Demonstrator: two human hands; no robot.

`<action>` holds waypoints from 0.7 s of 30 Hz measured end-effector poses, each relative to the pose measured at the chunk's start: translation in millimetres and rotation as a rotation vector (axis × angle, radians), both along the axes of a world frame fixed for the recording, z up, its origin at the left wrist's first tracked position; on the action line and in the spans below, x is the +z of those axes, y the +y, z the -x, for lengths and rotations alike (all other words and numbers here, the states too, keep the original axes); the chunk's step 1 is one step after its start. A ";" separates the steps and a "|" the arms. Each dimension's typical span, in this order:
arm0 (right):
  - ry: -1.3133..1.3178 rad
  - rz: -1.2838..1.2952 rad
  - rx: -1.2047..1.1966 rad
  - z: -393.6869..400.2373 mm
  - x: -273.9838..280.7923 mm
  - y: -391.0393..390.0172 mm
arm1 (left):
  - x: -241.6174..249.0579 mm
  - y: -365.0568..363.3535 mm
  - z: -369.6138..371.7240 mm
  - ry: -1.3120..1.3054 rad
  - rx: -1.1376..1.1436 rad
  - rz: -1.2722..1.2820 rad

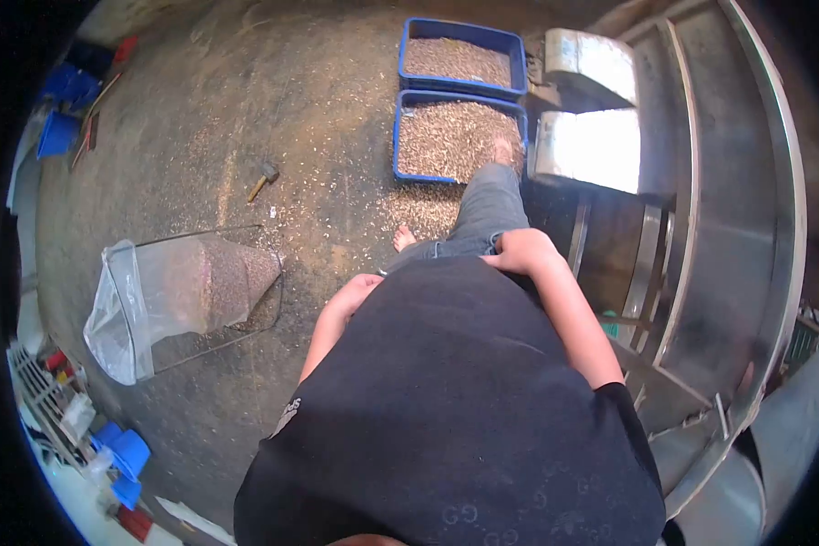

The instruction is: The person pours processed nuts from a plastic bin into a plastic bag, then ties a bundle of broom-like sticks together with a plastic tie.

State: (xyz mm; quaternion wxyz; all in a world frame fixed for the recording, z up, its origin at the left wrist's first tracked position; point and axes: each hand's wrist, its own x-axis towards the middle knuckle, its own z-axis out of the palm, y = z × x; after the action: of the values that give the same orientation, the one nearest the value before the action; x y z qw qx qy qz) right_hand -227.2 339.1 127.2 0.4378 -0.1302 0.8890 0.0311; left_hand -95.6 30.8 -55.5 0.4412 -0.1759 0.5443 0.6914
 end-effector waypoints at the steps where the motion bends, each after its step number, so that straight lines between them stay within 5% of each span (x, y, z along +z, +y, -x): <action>1: -0.041 0.003 0.009 6.2 -2.1 -0.8 | 4.9 0.1 1.5 0.019 0.057 0.012; 6: -0.021 0.101 -0.102 -2.0 -16.7 21.1 | 21.9 -9.4 29.8 -0.053 -0.017 0.018; 9: 0.111 0.230 -0.269 -21.4 -18.3 33.9 | 21.4 -13.6 53.0 -0.040 -0.302 0.091; 14: 0.256 0.435 -0.490 -30.9 -32.2 50.6 | 20.5 -10.8 65.0 -0.081 -0.347 0.112; 21: 0.216 0.397 -0.544 -27.5 -23.8 56.7 | 18.7 -3.4 70.8 -0.034 -0.337 0.073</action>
State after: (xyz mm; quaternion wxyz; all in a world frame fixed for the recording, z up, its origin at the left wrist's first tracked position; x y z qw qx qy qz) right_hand -199.6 395.8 103.4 0.2997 0.0331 0.9211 -0.2464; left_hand -166.4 27.4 -36.7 0.5534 -0.1098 0.5833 0.5843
